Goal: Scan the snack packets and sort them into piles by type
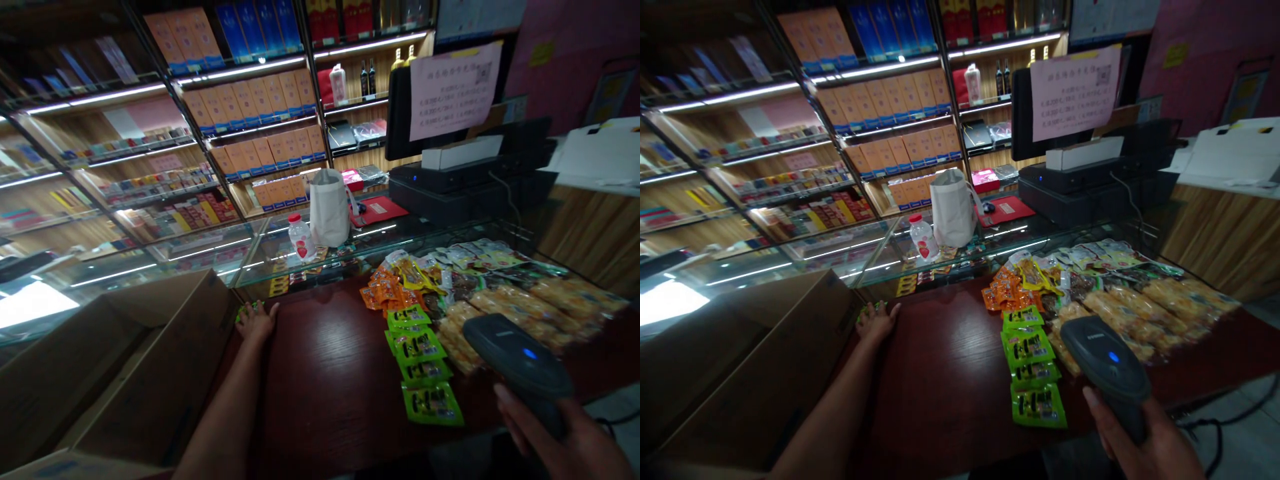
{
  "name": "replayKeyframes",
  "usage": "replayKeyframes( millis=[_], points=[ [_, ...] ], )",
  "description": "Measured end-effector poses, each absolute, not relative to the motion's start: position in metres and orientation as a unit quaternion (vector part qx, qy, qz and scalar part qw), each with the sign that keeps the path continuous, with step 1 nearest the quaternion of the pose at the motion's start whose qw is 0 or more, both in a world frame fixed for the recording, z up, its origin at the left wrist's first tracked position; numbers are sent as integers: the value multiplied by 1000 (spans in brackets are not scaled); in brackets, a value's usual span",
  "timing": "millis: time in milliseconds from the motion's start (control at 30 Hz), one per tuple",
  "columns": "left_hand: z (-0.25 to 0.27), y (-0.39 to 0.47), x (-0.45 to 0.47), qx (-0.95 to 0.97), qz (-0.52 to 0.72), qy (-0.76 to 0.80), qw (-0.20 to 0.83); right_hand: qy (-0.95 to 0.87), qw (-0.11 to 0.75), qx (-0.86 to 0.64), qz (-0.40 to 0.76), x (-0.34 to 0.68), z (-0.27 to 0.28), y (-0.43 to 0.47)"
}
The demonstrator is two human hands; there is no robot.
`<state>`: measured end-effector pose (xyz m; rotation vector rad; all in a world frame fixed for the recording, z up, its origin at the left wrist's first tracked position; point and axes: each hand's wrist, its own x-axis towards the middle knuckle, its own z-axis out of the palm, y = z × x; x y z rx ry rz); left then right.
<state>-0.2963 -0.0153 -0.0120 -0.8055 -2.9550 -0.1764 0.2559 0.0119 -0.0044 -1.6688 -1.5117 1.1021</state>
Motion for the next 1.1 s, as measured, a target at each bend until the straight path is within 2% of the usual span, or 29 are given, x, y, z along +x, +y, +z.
replayKeyframes(
  millis=[133,233,333,400,533,633,800,967,1100],
  points=[
    [-13,-16,-293,-260,-60,-963,50,-575,328,-620,421,257,-2,9],
    [-12,-18,-281,-269,-67,-955,101,-561,341,-624,423,256,2,7],
    [-10,-12,-253,-344,-81,-919,173,-559,368,-608,427,251,9,5],
    [-8,-5,-224,-435,-105,-876,181,-560,401,-592,419,246,16,4],
    [-1,7,-147,-637,-188,-744,71,-556,436,-580,404,239,29,3],
    [5,12,-90,-707,-253,-661,-15,-552,450,-573,405,239,33,3],
    [8,43,-50,-657,-333,-674,-47,-565,457,-555,405,242,30,2],
    [1,86,-51,-650,-290,-687,-148,-565,463,-548,408,243,32,1],
    [0,92,-45,-653,-282,-685,-157,-557,482,-541,408,244,30,1]
  ],
)
